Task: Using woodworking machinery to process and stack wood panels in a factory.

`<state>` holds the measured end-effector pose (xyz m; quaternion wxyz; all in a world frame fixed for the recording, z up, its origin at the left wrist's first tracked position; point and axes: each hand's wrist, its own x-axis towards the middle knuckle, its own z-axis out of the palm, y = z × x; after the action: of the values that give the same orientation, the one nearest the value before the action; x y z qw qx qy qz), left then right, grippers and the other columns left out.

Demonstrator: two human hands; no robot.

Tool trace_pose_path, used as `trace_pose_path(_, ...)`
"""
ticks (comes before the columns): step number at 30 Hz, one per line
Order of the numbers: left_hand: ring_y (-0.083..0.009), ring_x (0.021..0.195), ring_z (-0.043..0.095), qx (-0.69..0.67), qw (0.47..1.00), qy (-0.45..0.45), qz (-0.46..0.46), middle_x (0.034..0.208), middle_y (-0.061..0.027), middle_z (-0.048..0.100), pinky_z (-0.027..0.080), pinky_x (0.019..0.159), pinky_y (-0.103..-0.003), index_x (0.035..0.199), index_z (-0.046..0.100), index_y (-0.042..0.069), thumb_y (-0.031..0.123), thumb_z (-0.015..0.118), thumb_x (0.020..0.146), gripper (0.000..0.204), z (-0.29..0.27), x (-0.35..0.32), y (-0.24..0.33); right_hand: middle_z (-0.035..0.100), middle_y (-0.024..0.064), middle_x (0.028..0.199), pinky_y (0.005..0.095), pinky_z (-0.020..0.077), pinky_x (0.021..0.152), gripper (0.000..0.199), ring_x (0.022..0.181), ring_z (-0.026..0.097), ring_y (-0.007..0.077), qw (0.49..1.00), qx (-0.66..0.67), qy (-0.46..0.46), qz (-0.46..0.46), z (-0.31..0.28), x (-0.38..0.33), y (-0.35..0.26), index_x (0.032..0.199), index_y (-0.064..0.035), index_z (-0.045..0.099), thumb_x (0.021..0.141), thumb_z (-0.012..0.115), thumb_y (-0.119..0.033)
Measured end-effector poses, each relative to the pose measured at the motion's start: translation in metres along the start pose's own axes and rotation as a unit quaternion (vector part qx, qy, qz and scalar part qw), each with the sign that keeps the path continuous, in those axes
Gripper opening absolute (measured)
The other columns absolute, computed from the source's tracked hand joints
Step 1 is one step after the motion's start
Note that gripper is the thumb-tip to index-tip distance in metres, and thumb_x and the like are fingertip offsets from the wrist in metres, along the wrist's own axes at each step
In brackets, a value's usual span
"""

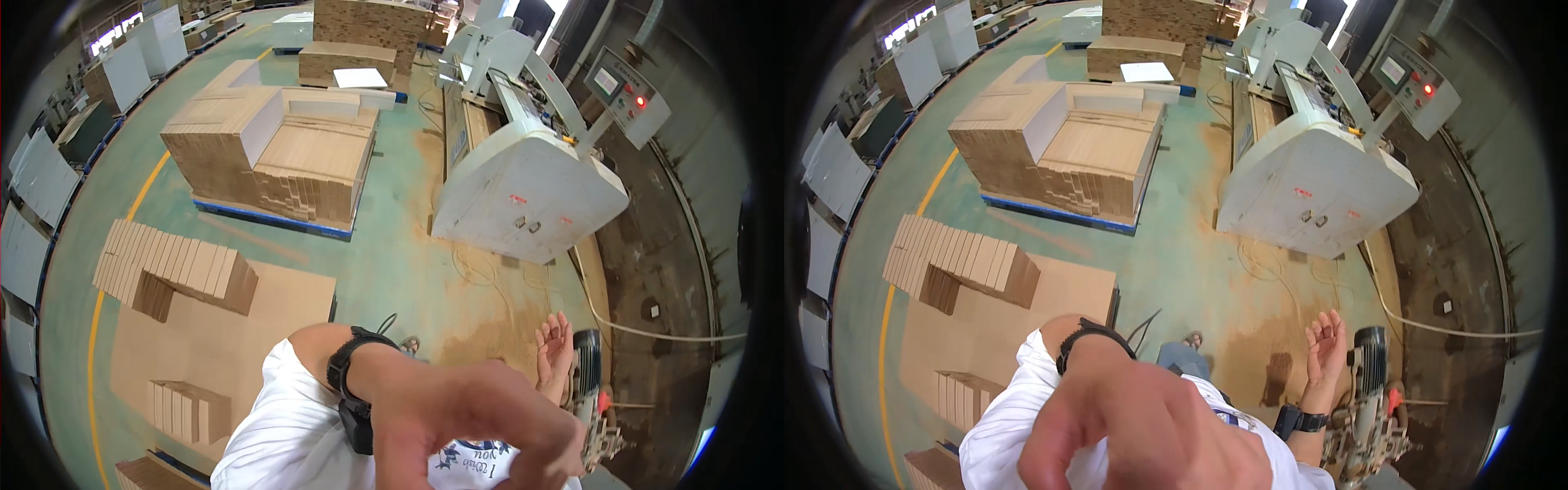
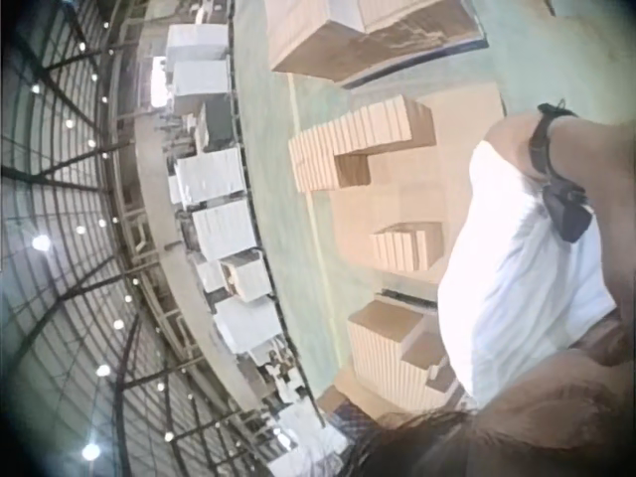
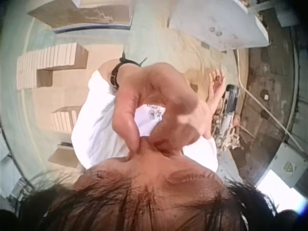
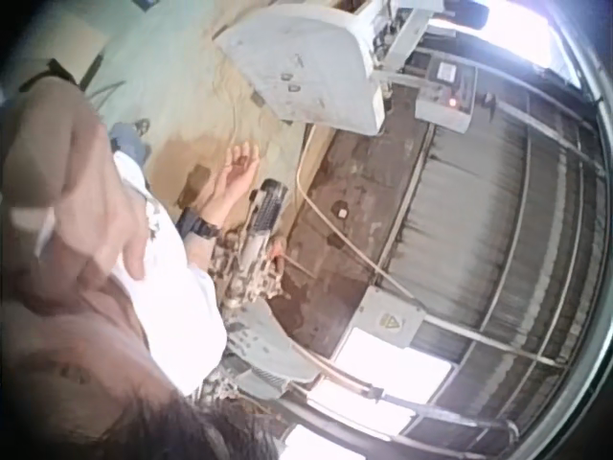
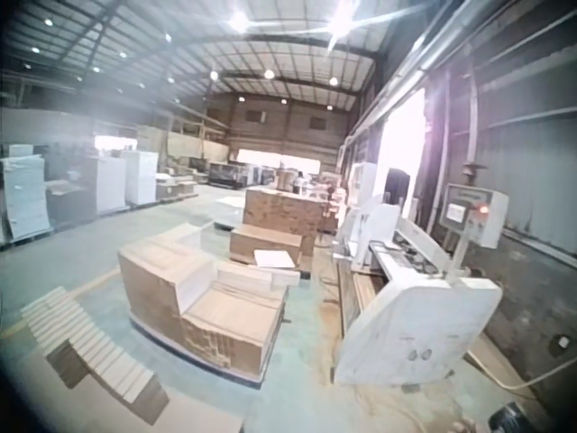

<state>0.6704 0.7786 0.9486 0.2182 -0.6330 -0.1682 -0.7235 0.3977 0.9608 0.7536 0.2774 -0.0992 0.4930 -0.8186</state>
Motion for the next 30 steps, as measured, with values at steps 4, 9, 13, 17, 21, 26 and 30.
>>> trace_pose_path(4, -0.0247, 0.087, 0.052, 0.107, 0.972, 0.123, -0.169, 0.083, -0.0059, 0.053, 0.036, 0.091, -0.048, 0.077, 0.055, 0.010, 0.032, 0.054, 0.085, 0.023, -0.107, -0.025, 0.018, 0.058, 0.0060, 0.095, 0.0311, 0.0493, 0.070, 0.034, 0.080, 0.058, 0.0177, 0.996, -0.065, 0.026, 0.062, -0.047, 0.102, 0.034, 0.113, -0.0071, 0.051, 0.090, 0.049, -0.033)
trace_pose_path(9, -0.0201, 0.099, 0.055, 0.301, 0.674, 0.609, -0.290, 0.092, -0.0066, 0.056, 0.041, 0.093, -0.038, 0.090, 0.051, 0.005, 0.025, 0.051, 0.089, 0.020, -0.287, -0.177, 0.065, 0.058, 0.0067, 0.086, 0.0336, 0.0474, 0.060, 0.029, 0.073, 0.057, 0.0199, 0.955, -0.136, 0.141, 0.221, -0.162, 0.182, 0.104, 0.105, -0.0086, 0.052, 0.089, 0.048, -0.033)
trace_pose_path(13, -0.0124, 0.050, 0.043, 0.329, 0.363, 0.807, -0.330, 0.060, 0.0007, 0.043, 0.041, 0.049, -0.025, 0.073, 0.048, 0.014, 0.029, 0.052, 0.088, 0.023, -0.292, -0.439, 0.158, 0.055, 0.0060, 0.078, 0.0344, 0.0449, 0.049, 0.026, 0.064, 0.055, 0.0196, 0.914, -0.109, 0.252, 0.299, -0.223, 0.218, 0.143, 0.100, -0.0077, 0.052, 0.090, 0.047, -0.031)
trace_pose_path(17, -0.0233, 0.070, 0.051, 0.273, 0.151, 0.935, -0.168, 0.080, -0.0097, 0.051, 0.047, 0.063, -0.039, 0.102, 0.047, 0.008, 0.026, 0.047, 0.089, 0.022, -0.169, -0.538, 0.240, 0.055, 0.0085, 0.086, 0.0367, 0.0457, 0.054, 0.033, 0.070, 0.055, 0.0218, 0.896, -0.172, 0.218, 0.347, -0.194, 0.282, 0.171, 0.109, -0.0053, 0.048, 0.089, 0.047, -0.032)
trace_pose_path(21, -0.0224, 0.053, 0.043, 0.247, 0.014, 0.968, -0.033, 0.069, -0.0115, 0.045, 0.031, 0.040, -0.039, 0.101, 0.047, 0.006, 0.022, 0.048, 0.086, 0.022, -0.151, -0.557, 0.294, 0.054, 0.0121, 0.102, 0.0399, 0.0483, 0.067, 0.043, 0.084, 0.055, 0.0250, 0.895, -0.225, 0.108, 0.370, -0.127, 0.361, 0.201, 0.121, -0.0041, 0.043, 0.090, 0.046, -0.034)
trace_pose_path(26, -0.0228, 0.055, 0.044, 0.270, 0.021, 0.962, -0.043, 0.064, -0.0106, 0.044, 0.036, 0.049, -0.041, 0.093, 0.048, 0.005, 0.023, 0.047, 0.086, 0.019, -0.257, -0.546, 0.342, 0.054, 0.0122, 0.106, 0.0385, 0.0479, 0.072, 0.046, 0.089, 0.054, 0.0252, 0.905, -0.238, 0.001, 0.354, -0.019, 0.482, 0.238, 0.123, -0.0046, 0.042, 0.089, 0.047, -0.035)
trace_pose_path(30, -0.0144, 0.067, 0.054, 0.314, 0.174, 0.923, -0.135, 0.069, -0.0017, 0.053, 0.044, 0.055, -0.029, 0.080, 0.051, 0.013, 0.029, 0.048, 0.088, 0.018, -0.431, -0.498, 0.391, 0.055, 0.0113, 0.106, 0.0382, 0.0470, 0.072, 0.047, 0.088, 0.054, 0.0242, 0.885, -0.273, -0.019, 0.377, 0.022, 0.572, 0.254, 0.124, -0.0054, 0.042, 0.088, 0.049, -0.035)
